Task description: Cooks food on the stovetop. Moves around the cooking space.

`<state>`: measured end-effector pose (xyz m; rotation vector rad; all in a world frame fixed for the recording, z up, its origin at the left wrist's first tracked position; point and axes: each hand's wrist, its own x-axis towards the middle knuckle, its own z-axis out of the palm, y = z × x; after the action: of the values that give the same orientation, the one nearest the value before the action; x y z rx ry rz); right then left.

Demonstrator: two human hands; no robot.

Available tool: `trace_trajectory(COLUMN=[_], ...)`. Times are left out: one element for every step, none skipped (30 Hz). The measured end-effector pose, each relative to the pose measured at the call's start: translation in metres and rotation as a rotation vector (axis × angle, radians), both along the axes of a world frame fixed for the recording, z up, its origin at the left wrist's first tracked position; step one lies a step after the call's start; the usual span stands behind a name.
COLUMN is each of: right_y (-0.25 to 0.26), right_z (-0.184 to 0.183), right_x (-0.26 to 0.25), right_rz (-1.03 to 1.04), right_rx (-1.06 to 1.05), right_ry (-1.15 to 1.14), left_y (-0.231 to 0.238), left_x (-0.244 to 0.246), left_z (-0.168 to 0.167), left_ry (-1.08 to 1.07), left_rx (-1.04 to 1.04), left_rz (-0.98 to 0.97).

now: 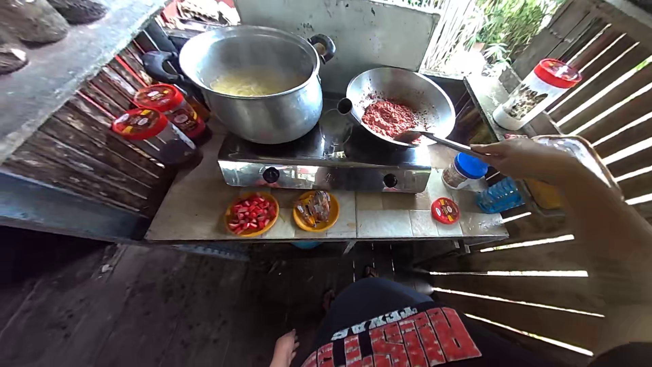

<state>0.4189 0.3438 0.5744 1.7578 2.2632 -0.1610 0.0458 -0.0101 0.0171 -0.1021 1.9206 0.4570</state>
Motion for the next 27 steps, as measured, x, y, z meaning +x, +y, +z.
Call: trace_trajectory(right_y=[0.015,0.032,0.049,0.064,0.080,0.094,0.106,0.113,0.115,0.114,0.110,0.105,0.097,0.088,0.084,0.085,0.083,0.077,0.073,0.073,0.073,0.070,0.068,0.070,0.074,0.082,0.095], right_z=[-0.030,-0.051,-0.067,-0.081,-0.095,-0.106,-0.110,-0.109,-0.108,-0.109,-0.111,-0.112,-0.109,-0.101,-0.097,-0.097,-0.089,-0.079,-0.075,-0.077,-0.080,-0.081,-0.083,-0.089,-0.095,-0.104,-0.115], right_x=[0.018,0.019,0.011,0.001,-0.001,0.000,0.000,-0.004,-0.009,-0.016,-0.019,-0.019,-0.014,-0.005,0.017,0.047,0.074,0.099,0.126,0.149,0.162,0.158,0.145,0.127,0.107,0.092,0.083], right_rz=[0.078,0.034,-0.042,-0.108,-0.109,-0.068,-0.026,-0.003,0.013,0.027,0.042,0.048,0.038,0.011,0.022,0.041,0.029,0.032,0.039,0.024,0.008,-0.019,-0.039,-0.055,-0.072,-0.064,-0.041], right_rx=[0.032,-0.019,-0.056,-0.064,-0.027,0.019,0.059,0.071,0.085,0.101,0.122,0.129,0.118,0.093,0.130,0.183,0.172,0.163,0.156,0.138,0.107,0.065,0.042,0.038,0.036,0.058,0.097], right_ry=[0.116,0.174,0.221,0.265,0.305,0.333,0.355,0.349,0.314,0.256,0.174,0.080,0.001,-0.050,-0.066,-0.055,-0.011,0.040,0.076,0.100,0.124,0.138,0.146,0.161,0.184,0.224,0.273], left_y=[-0.006,-0.012,-0.016,-0.017,-0.015,-0.009,-0.003,0.002,0.005,0.007,0.009,0.011,0.012,0.015,0.016,0.016,0.015,0.013,0.009,0.004,-0.001,-0.004,-0.006,-0.005,-0.005,-0.004,0.000], left_x=[0.000,-0.002,-0.003,-0.004,-0.004,-0.004,-0.004,-0.005,-0.006,-0.005,-0.005,-0.004,-0.003,0.000,0.004,0.008,0.014,0.019,0.025,0.030,0.035,0.040,0.046,0.051,0.055,0.057,0.058], left_z=[-0.009,-0.022,-0.033,-0.039,-0.037,-0.023,-0.011,-0.004,0.001,0.005,0.004,0.003,0.004,0.008,0.016,0.024,0.030,0.036,0.038,0.036,0.028,0.021,0.017,0.018,0.020,0.023,0.027], left_ry=[-0.010,-0.015,-0.008,0.006,0.020,0.019,0.018,0.026,0.038,0.047,0.049,0.048,0.044,0.039,0.034,0.031,0.024,0.008,-0.006,-0.013,-0.023,-0.033,-0.040,-0.044,-0.044,-0.046,-0.047], left_rx=[-0.006,-0.014,-0.018,-0.023,-0.028,-0.029,-0.020,-0.008,0.004,0.013,0.021,0.029,0.038,0.045,0.048,0.052,0.055,0.059,0.053,0.046,0.046,0.042,0.036,0.028,0.018,0.006,-0.004], left_rz=[-0.003,-0.011,-0.021,-0.035,-0.047,-0.052,-0.048,-0.033,-0.009,0.012,0.026,0.036,0.048,0.062,0.071,0.082,0.089,0.096,0.103,0.112,0.125,0.131,0.128,0.116,0.089,0.055,0.018])
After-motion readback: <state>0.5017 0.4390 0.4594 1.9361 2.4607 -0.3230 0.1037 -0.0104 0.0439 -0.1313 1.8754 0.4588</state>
